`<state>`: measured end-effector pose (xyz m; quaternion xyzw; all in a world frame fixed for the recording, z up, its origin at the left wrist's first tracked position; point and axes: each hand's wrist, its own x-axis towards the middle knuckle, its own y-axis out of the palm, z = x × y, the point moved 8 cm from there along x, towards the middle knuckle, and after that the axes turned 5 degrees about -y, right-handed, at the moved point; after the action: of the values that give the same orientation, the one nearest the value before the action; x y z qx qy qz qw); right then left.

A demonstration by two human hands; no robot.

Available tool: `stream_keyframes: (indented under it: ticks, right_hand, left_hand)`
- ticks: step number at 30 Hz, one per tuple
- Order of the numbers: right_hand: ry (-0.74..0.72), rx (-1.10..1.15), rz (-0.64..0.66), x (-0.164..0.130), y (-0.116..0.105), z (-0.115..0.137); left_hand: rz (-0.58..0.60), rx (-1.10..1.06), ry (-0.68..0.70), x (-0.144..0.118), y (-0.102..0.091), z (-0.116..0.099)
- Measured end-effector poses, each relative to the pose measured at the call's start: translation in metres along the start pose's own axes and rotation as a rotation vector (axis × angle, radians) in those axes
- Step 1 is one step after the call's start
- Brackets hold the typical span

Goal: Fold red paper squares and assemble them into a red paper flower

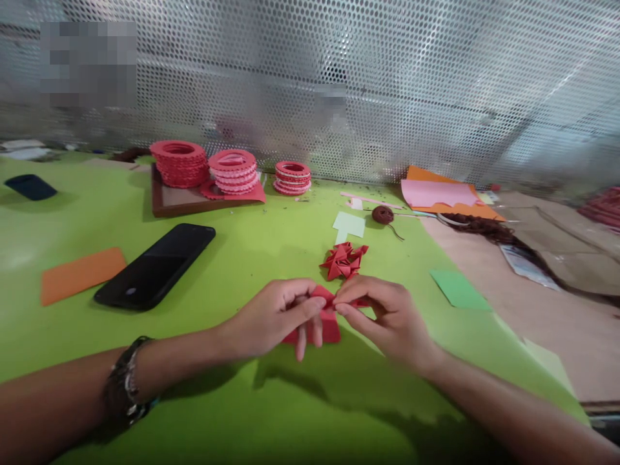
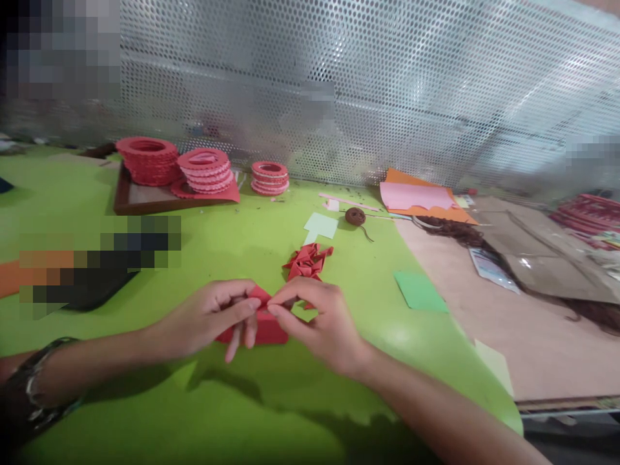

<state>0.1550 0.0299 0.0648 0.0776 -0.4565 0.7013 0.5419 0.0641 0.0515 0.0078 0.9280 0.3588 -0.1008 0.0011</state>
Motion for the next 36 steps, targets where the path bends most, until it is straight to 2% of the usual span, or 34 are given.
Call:
stream_keyframes:
  ticks: [2,5,8,12,15,19,22,28,30,33,36]
  right_hand:
    - [0.141,0.035,-0.024,-0.002,0.002,-0.009]
    - [0.190,0.060,-0.067,-0.005,0.002,-0.013]
    - [0.158,0.016,-0.099,-0.006,-0.001,-0.012]
    - [0.026,-0.114,-0.046,-0.004,0.000,-0.001]
    - [-0.076,-0.168,-0.038,-0.003,0.000,0.008]
    - [-0.126,-0.187,-0.039,-0.003,0.001,0.011]
    - [-0.118,-0.148,-0.036,-0.003,0.001,0.010]
    - [0.113,0.032,-0.080,-0.004,0.000,-0.007]
    - [0.054,0.020,-0.112,-0.003,-0.002,-0.003]
    - [-0.172,-0.098,-0.141,-0.003,-0.003,0.014]
    - [-0.354,-0.228,-0.118,-0.007,0.002,0.025]
  left_hand:
    - [-0.034,0.076,0.068,-0.001,-0.001,-0.003]
    - [-0.050,0.173,0.157,-0.001,0.001,-0.006]
    - [-0.039,0.201,0.190,0.000,0.003,-0.006]
    - [-0.044,0.187,0.137,0.001,0.003,-0.005]
    - [-0.064,0.294,0.149,-0.002,0.004,-0.010]
    - [-0.134,0.370,0.138,-0.004,0.001,-0.009]
    - [-0.171,0.295,0.131,-0.002,-0.001,-0.007]
    - [-0.141,0.011,0.101,0.001,-0.002,-0.004]
    - [-0.121,-0.051,0.091,0.002,-0.001,-0.002]
    - [-0.102,-0.072,0.050,0.003,0.004,0.005]
    - [-0.090,-0.051,0.011,0.002,0.009,0.009]
